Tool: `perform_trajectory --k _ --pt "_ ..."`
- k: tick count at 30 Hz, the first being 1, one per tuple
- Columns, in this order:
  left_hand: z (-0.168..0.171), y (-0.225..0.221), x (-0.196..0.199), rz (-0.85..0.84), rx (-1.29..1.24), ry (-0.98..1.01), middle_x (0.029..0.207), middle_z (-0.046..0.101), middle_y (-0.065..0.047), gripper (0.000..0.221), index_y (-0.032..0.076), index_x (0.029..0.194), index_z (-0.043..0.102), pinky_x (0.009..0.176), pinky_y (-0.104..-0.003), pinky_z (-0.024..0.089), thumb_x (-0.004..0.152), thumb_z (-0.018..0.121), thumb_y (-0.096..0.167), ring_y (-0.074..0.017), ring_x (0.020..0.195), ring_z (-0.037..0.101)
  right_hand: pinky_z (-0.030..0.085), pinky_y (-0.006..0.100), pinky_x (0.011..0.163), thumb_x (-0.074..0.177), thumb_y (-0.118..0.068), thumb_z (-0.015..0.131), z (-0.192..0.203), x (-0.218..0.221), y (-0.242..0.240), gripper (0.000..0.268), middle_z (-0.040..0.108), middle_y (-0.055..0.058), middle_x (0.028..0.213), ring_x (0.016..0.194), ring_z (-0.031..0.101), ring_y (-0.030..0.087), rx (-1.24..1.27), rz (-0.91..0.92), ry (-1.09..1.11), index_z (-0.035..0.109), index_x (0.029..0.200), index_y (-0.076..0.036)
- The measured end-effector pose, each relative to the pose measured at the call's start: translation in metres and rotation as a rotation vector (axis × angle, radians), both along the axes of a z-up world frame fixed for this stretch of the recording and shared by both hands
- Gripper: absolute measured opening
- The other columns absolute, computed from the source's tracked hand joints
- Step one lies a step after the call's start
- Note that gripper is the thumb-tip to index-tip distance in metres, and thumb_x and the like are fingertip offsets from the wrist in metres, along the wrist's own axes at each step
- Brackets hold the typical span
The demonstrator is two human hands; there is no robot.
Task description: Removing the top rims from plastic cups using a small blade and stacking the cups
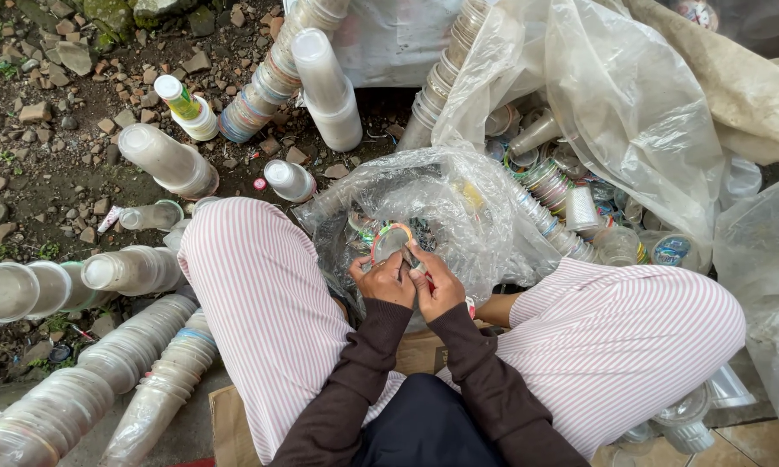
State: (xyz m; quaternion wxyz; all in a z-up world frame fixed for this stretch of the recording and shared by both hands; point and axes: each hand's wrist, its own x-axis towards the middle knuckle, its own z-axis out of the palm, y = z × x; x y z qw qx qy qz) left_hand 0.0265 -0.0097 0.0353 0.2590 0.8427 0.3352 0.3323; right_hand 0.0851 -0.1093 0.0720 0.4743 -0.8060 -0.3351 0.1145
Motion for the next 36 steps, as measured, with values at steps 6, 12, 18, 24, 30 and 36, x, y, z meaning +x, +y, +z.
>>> perform_trajectory --k 6,12,18,24,30,36 --pt "-0.009 -0.001 -0.001 -0.019 0.023 -0.026 0.049 0.061 0.0 0.016 0.022 0.078 0.074 0.101 -0.038 0.038 0.067 0.077 0.011 -0.0185 0.05 0.064 0.049 0.041 0.104 0.098 -0.02 0.065 -0.019 0.002 0.0 0.03 0.071 0.008 0.13 0.122 0.064 0.029 0.131 -0.052 0.142 0.069 0.127 -0.014" --pt "0.005 -0.001 0.006 0.002 0.017 -0.023 0.056 0.065 -0.002 0.017 0.023 0.088 0.077 0.099 -0.038 0.038 0.075 0.078 0.012 -0.0189 0.057 0.067 0.051 0.036 0.096 0.106 -0.016 0.054 -0.072 0.009 -0.004 0.026 0.073 0.003 0.108 0.097 0.057 0.009 0.41 -0.064 0.503 0.068 0.125 -0.006" --pt "-0.002 -0.002 0.006 0.015 -0.018 0.067 0.057 0.063 0.001 0.022 0.026 0.091 0.074 0.098 -0.04 0.036 0.073 0.078 0.014 -0.0179 0.06 0.066 0.062 0.029 0.057 0.104 -0.026 0.057 -0.122 0.027 -0.018 0.027 0.065 0.017 0.069 0.056 0.069 0.018 0.53 -0.151 1.034 0.064 0.125 -0.01" --pt "0.009 -0.002 0.003 0.012 -0.085 0.103 0.058 0.064 -0.002 0.016 0.019 0.089 0.069 0.098 -0.042 0.037 0.077 0.075 0.009 -0.0218 0.063 0.067 0.034 0.049 0.116 0.102 -0.018 0.058 0.006 0.01 -0.003 0.047 0.055 0.016 0.148 0.14 0.045 0.033 0.094 0.061 0.291 0.052 0.149 -0.014" --pt "0.023 0.0 0.002 0.019 -0.079 0.066 0.061 0.067 -0.005 0.013 0.014 0.088 0.07 0.096 -0.042 0.036 0.08 0.073 0.005 -0.0236 0.064 0.068 0.036 0.048 0.114 0.104 -0.019 0.052 0.014 0.01 -0.001 0.05 0.051 0.007 0.155 0.142 0.043 0.029 0.074 0.096 0.288 0.047 0.154 -0.017" --pt "-0.003 0.001 0.003 0.056 -0.078 0.11 0.06 0.066 -0.003 0.016 0.019 0.088 0.069 0.097 -0.042 0.036 0.077 0.073 0.007 -0.0216 0.063 0.068 0.034 0.046 0.116 0.102 -0.013 0.055 0.005 0.004 0.001 0.05 0.053 0.011 0.152 0.142 0.044 0.03 0.082 0.104 0.248 0.05 0.152 -0.014"
